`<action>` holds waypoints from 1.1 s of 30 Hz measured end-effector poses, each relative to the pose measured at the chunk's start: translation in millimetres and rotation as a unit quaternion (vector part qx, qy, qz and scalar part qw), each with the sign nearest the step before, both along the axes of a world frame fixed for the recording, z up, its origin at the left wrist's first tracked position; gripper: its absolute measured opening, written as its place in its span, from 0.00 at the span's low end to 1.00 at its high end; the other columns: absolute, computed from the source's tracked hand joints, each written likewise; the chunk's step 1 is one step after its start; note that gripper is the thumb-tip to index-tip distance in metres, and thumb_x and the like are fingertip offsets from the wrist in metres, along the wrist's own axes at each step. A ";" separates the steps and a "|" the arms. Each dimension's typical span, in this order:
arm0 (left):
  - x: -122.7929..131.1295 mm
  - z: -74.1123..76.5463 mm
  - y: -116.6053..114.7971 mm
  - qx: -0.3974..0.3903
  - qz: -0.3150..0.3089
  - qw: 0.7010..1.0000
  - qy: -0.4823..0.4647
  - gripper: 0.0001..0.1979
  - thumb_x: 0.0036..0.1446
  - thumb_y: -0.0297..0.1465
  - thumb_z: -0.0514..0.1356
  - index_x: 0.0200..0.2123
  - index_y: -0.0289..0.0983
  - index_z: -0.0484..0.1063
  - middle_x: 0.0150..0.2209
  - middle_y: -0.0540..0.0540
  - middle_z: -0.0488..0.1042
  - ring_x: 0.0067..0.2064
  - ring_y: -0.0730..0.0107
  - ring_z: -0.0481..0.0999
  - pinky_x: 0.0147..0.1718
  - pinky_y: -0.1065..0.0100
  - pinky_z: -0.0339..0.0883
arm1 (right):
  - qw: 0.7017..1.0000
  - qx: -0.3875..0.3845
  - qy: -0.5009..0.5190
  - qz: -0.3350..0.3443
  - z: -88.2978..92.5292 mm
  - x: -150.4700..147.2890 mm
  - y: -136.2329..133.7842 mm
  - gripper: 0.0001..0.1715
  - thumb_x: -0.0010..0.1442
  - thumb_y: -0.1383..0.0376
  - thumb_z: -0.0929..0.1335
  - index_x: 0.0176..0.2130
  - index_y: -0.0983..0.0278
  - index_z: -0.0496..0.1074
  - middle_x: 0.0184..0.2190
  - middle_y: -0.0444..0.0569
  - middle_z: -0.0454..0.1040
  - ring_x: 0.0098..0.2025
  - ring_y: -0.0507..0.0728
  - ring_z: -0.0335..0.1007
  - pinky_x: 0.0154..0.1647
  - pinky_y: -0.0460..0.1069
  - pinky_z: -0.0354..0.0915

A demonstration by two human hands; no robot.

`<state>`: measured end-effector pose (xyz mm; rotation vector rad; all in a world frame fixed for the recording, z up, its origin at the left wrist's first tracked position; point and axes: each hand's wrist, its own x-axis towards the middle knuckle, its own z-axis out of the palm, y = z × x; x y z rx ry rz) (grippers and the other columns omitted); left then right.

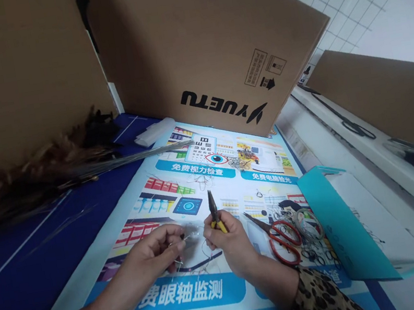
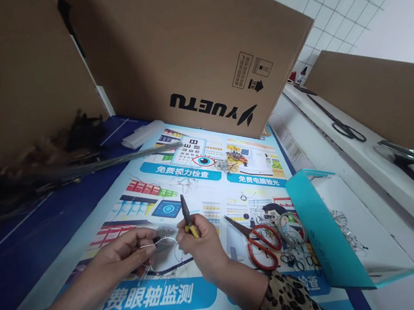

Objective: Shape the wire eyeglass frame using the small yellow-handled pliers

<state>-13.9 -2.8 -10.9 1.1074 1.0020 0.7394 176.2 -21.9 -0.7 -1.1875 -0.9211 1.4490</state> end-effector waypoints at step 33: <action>-0.1 3.1 1.7 0.013 0.035 0.999 0.015 0.15 0.51 0.39 0.66 0.37 0.38 0.67 0.25 0.56 0.65 0.20 0.77 0.62 0.18 0.74 0.59 | 0.984 -0.051 0.115 0.129 16.2 9.5 -1.7 0.23 0.43 0.64 0.78 0.38 0.63 0.69 0.28 0.42 0.70 0.26 0.50 0.64 0.28 0.46 0.59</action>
